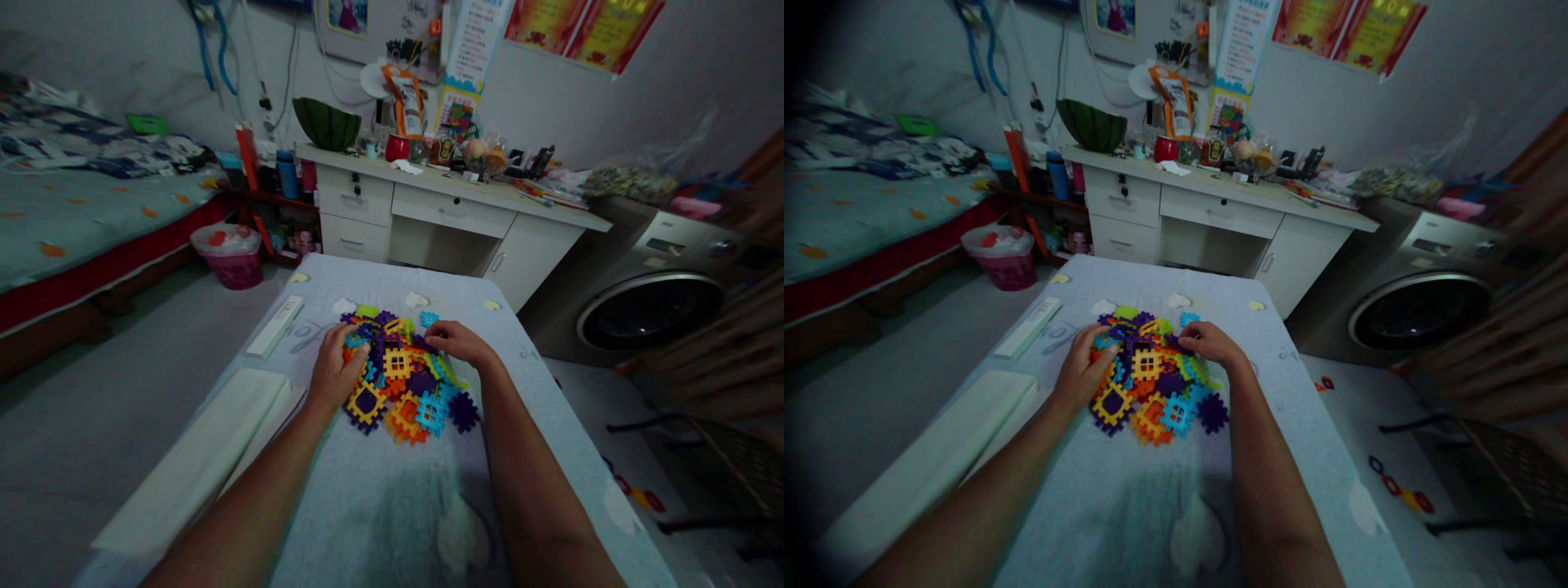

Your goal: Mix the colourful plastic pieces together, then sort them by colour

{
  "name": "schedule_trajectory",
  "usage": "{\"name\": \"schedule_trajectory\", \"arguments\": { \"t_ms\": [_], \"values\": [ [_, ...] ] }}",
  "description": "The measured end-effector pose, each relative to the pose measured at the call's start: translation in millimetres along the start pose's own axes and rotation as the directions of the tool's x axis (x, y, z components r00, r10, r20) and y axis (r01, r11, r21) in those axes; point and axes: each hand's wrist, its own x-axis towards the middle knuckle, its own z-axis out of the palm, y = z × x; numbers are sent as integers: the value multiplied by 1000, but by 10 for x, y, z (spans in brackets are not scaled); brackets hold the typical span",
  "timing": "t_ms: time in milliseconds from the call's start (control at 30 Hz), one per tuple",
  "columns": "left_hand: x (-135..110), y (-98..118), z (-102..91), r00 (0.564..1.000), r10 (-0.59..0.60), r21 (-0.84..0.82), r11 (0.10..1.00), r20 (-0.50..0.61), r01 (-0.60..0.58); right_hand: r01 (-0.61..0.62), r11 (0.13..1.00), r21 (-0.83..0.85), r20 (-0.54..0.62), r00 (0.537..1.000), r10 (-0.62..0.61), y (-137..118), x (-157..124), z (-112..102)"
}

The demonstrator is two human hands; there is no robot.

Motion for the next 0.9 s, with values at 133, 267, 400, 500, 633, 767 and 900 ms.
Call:
{"name": "schedule_trajectory", "arguments": {
  "t_ms": [133, 267, 400, 500, 633, 767, 900],
  "values": [
    [1, -6, 6, 1000, -13, -11, 1000, -6, 13, 50, 993, 109, -74, 996, -42, 105, 46, -16],
    [1, -7, 11, 1000, -12, -14, 1000, 5, 12, -14, 993, -118, -407, 913, -35, 294, 197, 0],
    [1, -11, 9, 1000, -10, -12, 1000, 15, 11, -50, 970, -238, -367, 929, -42, 392, 297, 67],
    [3, -7, 7, 1000, -11, -14, 1000, 23, 11, 23, 984, -176, -226, 972, -63, 332, 281, 83],
    [5, 6, 5, 1000, -13, -12, 1000, 28, 13, 109, 994, 11, -96, 990, -108, 168, 186, 30],
    [3, 4, 6, 1000, -10, -12, 1000, 30, 10, 24, 999, -44, -23, 999, -25, 57, 81, -48],
    [-1, -7, 7, 1000, -26, -7, 1000, 13, 26, -27, 996, -86, 54, 998, 31, 38, 23, -97]
  ]
}}
